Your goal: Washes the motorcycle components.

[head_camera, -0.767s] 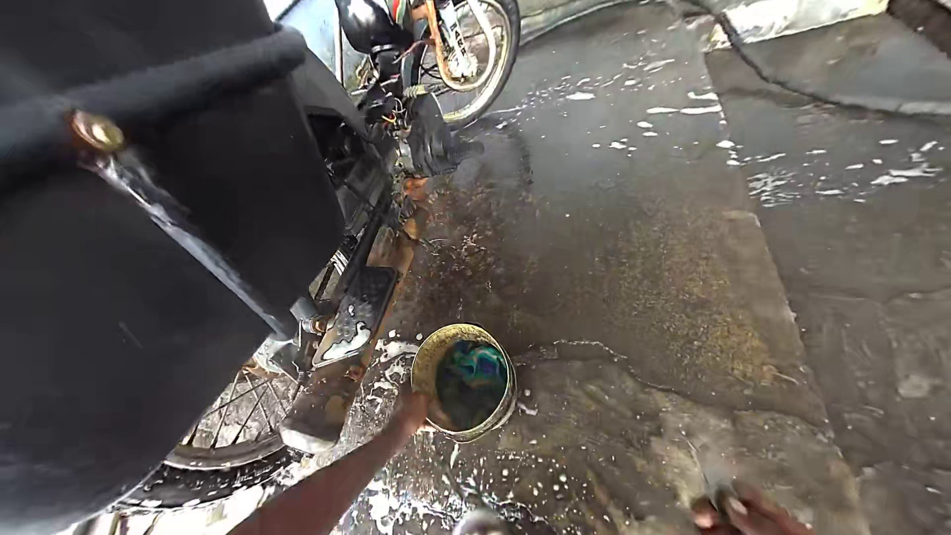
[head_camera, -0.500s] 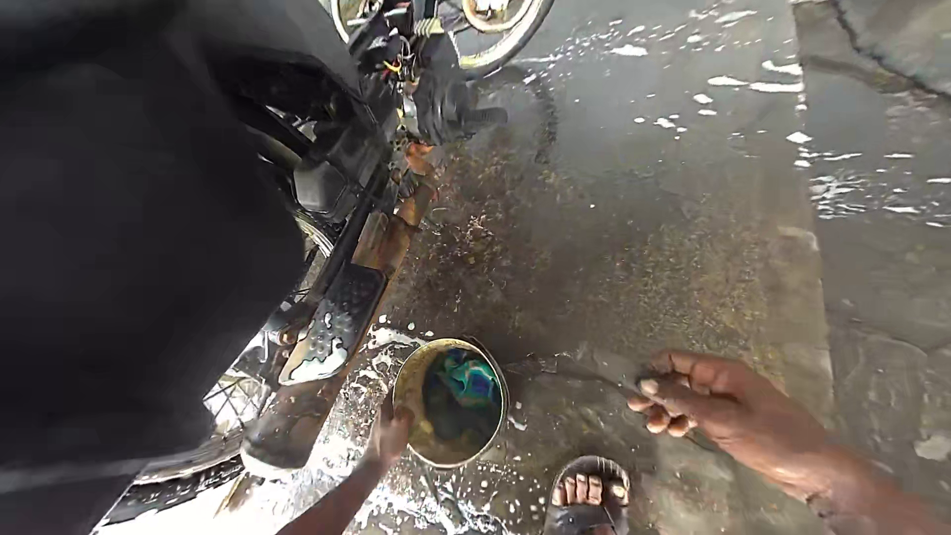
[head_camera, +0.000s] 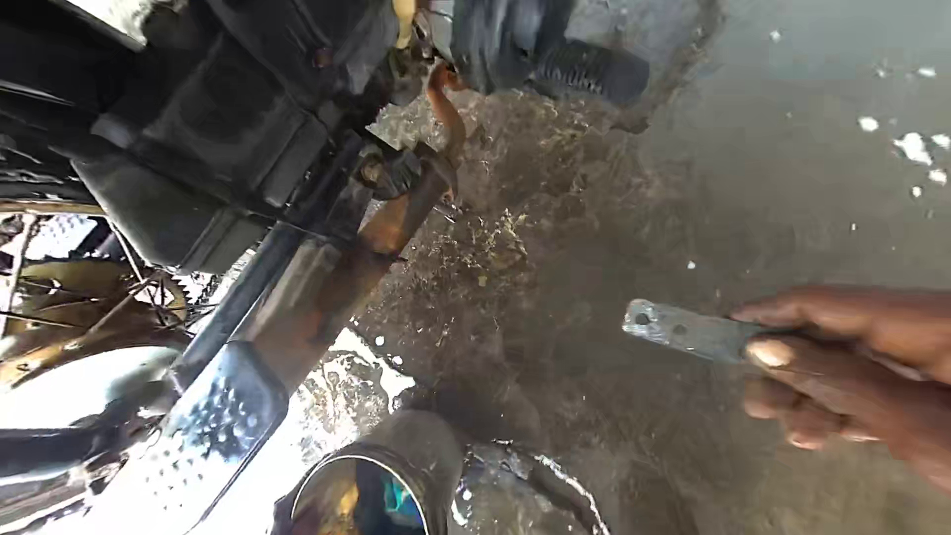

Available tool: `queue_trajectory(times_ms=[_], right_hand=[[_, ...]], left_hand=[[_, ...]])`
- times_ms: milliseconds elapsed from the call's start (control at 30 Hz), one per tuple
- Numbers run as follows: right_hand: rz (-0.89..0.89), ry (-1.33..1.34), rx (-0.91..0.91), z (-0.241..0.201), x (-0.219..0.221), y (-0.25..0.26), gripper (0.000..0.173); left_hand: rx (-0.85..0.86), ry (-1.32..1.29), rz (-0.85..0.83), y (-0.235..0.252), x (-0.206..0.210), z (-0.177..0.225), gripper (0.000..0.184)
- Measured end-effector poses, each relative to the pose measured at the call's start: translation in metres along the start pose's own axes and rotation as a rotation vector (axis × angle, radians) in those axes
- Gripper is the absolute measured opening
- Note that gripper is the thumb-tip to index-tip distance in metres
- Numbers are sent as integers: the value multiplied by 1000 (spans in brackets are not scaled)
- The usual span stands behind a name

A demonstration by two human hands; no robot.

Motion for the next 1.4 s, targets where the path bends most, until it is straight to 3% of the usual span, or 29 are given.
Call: queue_trajectory(times_ms=[33, 67, 100, 133, 167, 200, 233, 400, 467, 567, 667, 833, 900, 1033, 1133, 1200, 1300, 1400], right_hand=[[-17, -9, -194, 0, 2, 21, 22], [29, -51, -323, -11, 5, 40, 23], [93, -89, -404, -29, 11, 59, 23], [140, -122, -471, -52, 20, 75, 23], [157, -140, -531, -77, 33, 90, 22], [156, -138, -584, -101, 47, 103, 21], [169, -117, -629, -125, 61, 116, 21], [147, -259, -684, -200, 121, 156, 26], [125, -289, -661, -210, 135, 162, 27], [231, -158, -681, -214, 145, 165, 22], [307, -113, -682, -214, 149, 161, 26], [239, -140, -647, -225, 153, 159, 24], [289, -57, -641, -225, 156, 147, 22], [142, -10, -676, -224, 159, 158, 23], [251, -89, -642, -223, 151, 167, 23], [373, 4, -606, -221, 158, 160, 20], [340, 175, -613, -217, 172, 142, 21], [320, 167, -605, -218, 163, 155, 21]], left_hand=[[-300, 131, -48, 7, 5, 9, 39], [-493, 153, -89, 12, 9, 13, 43], [-345, 179, -79, 13, 8, 12, 44], [-87, 211, 21, 11, 4, 7, 43], [-437, 215, -69, 10, 9, 9, 44], [-676, 182, -34, 8, 10, 10, 47], [-747, 172, 34, 7, 6, 5, 49], [-652, 218, 83, -7, -6, -19, 49], [-638, 238, 20, -26, -17, -46, 54], [-513, 227, 25, -50, -31, -86, 53], [-470, 200, 32, -48, -34, -86, 52], [-448, 54, 143, -51, -30, -95, 45], [-460, 31, 179, -48, -32, -93, 45], [-442, 83, 178, -45, -33, -95, 47], [-412, 60, 175, -42, -31, -90, 42], [-407, 31, 191, -43, -29, -89, 38], [-411, 7, 202, -43, -28, -90, 38], [-403, -7, 212, -40, -29, -90, 39]])
Point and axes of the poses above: each hand's wrist, its own y-axis towards the middle knuckle, its own x-axis out of the palm, z = x × y, the point moved 9 cm from there along y, towards the middle knuckle, and after that the axes turned 14 degrees about -y, right-handed, at the moved point
